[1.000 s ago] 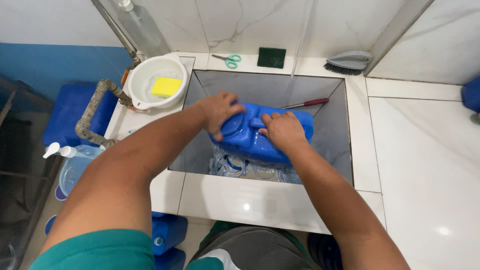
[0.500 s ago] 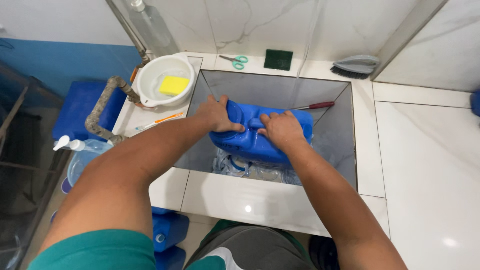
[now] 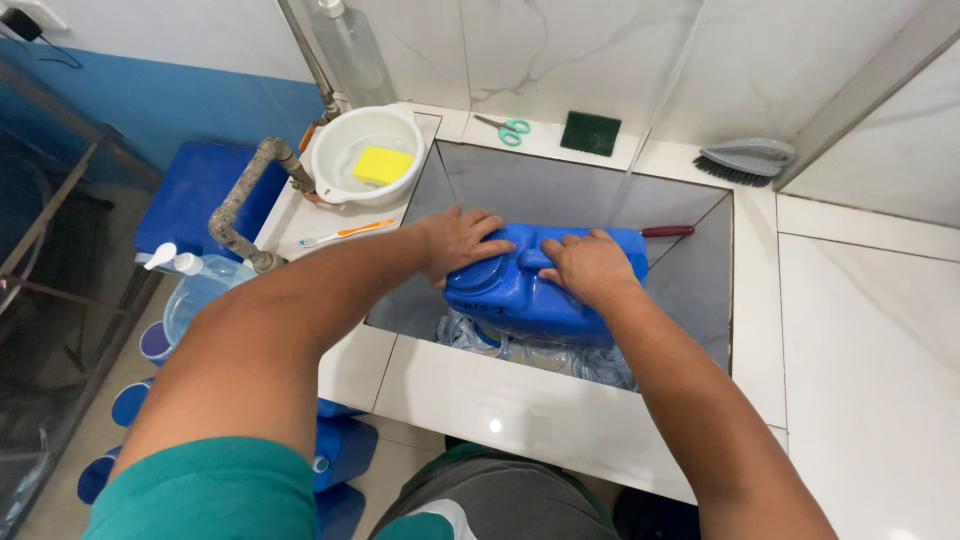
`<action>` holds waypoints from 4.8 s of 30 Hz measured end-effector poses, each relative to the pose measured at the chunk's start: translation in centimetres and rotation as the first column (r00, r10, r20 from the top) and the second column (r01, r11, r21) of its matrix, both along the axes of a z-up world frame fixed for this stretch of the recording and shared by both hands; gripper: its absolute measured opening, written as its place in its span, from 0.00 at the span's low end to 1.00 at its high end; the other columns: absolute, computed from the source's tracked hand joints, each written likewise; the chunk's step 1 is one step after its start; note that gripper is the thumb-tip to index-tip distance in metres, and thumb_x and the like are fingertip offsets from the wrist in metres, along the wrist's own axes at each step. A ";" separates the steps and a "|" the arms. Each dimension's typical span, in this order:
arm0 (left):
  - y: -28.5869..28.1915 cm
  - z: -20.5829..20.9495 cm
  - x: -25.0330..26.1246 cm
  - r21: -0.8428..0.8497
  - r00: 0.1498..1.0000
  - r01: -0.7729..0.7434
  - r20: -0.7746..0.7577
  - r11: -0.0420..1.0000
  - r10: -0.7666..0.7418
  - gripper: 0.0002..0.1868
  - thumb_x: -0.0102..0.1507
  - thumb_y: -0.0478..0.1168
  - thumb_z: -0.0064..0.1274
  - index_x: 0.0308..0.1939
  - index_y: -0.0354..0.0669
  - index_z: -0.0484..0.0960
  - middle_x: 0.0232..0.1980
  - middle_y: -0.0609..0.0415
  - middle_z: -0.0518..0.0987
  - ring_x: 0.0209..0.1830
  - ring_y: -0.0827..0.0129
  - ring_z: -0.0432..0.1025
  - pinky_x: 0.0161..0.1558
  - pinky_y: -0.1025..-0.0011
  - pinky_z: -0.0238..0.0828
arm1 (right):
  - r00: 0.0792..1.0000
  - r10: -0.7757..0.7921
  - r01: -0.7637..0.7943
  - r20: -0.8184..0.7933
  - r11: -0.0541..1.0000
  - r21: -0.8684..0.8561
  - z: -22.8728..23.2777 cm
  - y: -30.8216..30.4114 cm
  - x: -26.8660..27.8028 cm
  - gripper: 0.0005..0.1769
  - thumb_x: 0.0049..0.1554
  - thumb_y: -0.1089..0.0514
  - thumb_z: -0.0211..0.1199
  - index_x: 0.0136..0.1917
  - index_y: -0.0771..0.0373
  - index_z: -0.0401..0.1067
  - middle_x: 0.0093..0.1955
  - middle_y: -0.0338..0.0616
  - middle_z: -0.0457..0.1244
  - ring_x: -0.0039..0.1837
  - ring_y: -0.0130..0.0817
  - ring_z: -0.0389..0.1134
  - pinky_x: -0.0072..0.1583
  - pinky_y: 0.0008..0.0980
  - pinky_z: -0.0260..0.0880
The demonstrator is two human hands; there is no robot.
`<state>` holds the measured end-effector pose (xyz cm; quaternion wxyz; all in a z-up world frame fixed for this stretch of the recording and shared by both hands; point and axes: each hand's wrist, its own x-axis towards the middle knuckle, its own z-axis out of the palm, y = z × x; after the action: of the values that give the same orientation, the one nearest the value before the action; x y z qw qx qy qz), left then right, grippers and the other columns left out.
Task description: The person scrubs the exterior of a blue plastic container with a sponge, rinses it under running water, and secures a purple lid. They then repeat the process on a second blue container, removing a seal and cutting a plastic ring with scissors before scrubbing and rinsing. Finally, they scrub and rinse a green container.
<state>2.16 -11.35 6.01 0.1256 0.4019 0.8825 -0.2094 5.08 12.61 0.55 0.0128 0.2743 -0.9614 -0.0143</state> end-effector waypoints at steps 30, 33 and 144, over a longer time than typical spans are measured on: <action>-1.4 -3.7 13.0 -0.143 0.675 -0.648 0.347 0.748 0.652 0.72 0.50 0.70 0.66 0.83 0.52 0.35 0.80 0.35 0.48 0.78 0.36 0.49 0.73 0.46 0.54 | 0.799 -0.560 0.599 0.218 0.771 -0.217 0.2 6.4 -0.8 0.30 0.63 0.35 0.55 0.63 0.61 0.70 0.53 0.59 0.70 0.56 0.56 0.72 0.58 0.53 0.70; -2.0 -3.6 13.0 0.011 0.781 -0.588 0.271 0.809 0.563 0.67 0.54 0.71 0.65 0.79 0.51 0.35 0.82 0.35 0.43 0.81 0.36 0.39 0.70 0.37 0.44 | 0.776 -0.577 0.630 0.256 0.734 -0.256 -0.4 5.7 -2.1 0.32 0.63 0.37 0.56 0.62 0.69 0.67 0.50 0.63 0.70 0.52 0.59 0.72 0.53 0.53 0.71; 10.8 4.4 0.6 0.919 0.978 -0.191 0.146 0.346 0.151 0.65 0.37 0.61 0.76 0.70 0.38 0.62 0.67 0.43 0.72 0.67 0.47 0.66 0.63 0.56 0.68 | 0.884 -0.135 0.275 0.448 0.924 -0.264 16.8 6.7 -14.1 0.28 0.49 0.47 0.76 0.59 0.61 0.74 0.52 0.46 0.71 0.55 0.40 0.72 0.58 0.39 0.72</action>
<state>2.75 -0.54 10.40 -0.0857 0.3120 0.8812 0.3447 -9.00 19.35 17.37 -0.1524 0.1604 -0.9544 0.2003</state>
